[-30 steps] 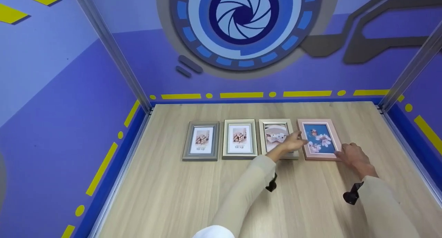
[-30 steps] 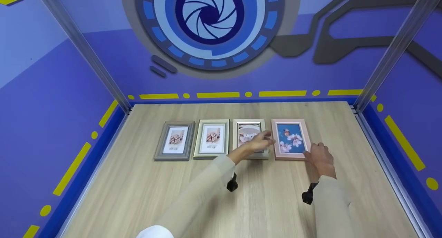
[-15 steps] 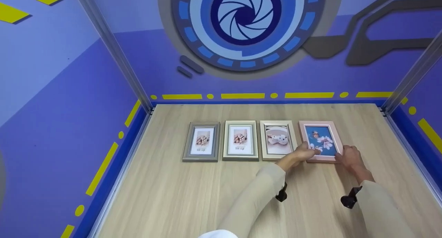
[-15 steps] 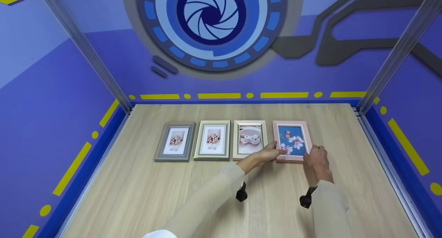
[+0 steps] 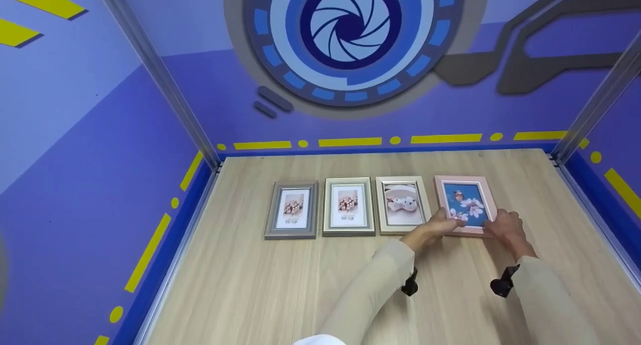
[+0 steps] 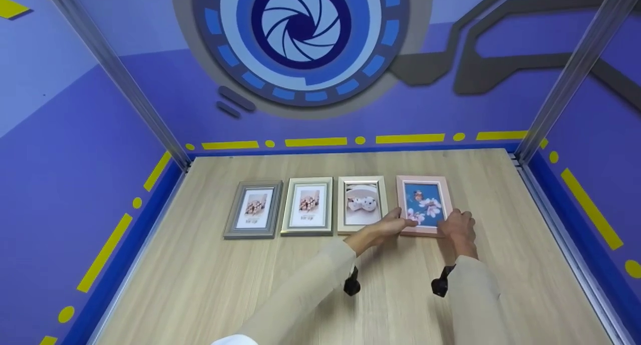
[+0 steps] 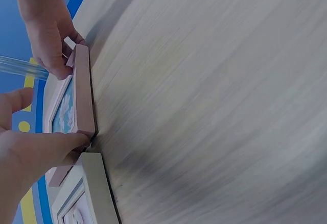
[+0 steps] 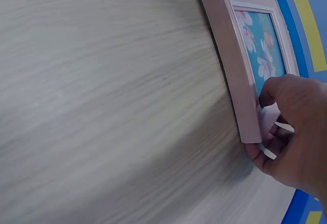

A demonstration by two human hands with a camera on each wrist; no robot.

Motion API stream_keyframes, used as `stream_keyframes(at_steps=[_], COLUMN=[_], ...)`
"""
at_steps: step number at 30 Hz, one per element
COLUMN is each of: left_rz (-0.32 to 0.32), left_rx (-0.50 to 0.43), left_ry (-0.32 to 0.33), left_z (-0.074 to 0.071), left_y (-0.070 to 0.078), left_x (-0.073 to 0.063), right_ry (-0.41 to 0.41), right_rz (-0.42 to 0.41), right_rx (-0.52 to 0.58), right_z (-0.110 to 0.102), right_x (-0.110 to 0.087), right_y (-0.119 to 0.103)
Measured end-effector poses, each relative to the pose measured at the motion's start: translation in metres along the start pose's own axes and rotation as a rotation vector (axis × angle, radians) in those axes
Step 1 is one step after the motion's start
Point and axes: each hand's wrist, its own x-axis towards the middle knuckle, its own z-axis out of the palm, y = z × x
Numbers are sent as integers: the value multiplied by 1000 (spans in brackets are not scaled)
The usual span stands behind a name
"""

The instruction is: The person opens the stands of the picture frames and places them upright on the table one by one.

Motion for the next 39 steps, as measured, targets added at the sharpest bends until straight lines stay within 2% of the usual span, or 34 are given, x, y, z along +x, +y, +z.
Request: stream_keyframes(at_steps=[5, 8, 11, 13, 17, 22, 26, 31, 34, 39], left_rz=[-28, -51, -37, -53, -59, -23, -19, 9, 59, 118], left_rx=[-8, 6, 7, 25, 63, 138, 215, 313, 289, 129], left_ry=[11, 14, 28, 36, 53, 100, 92, 107, 157, 301], left_z=[0, 1, 3, 3, 3, 2, 5, 11, 14, 16], left_y=[2, 1, -1, -2, 1, 5, 6, 13, 18, 24], left_x=[-2, -4, -5, -6, -6, -6, -9, -12, -11, -8], right_ry=[137, 202, 236, 265, 334, 303, 242, 253, 279, 269], right_rz=[-47, -21, 34, 55, 38, 79, 122, 66, 53, 107], right_rx=[18, 67, 134, 161, 171, 213, 206, 162, 185, 279], right_z=[6, 11, 16, 18, 17, 17, 16, 12, 8, 0], right_x=[2, 3, 4, 4, 5, 8, 6, 2, 0, -4], right_y=[0, 0, -1, -1, -1, -2, 0, 4, 4, 0])
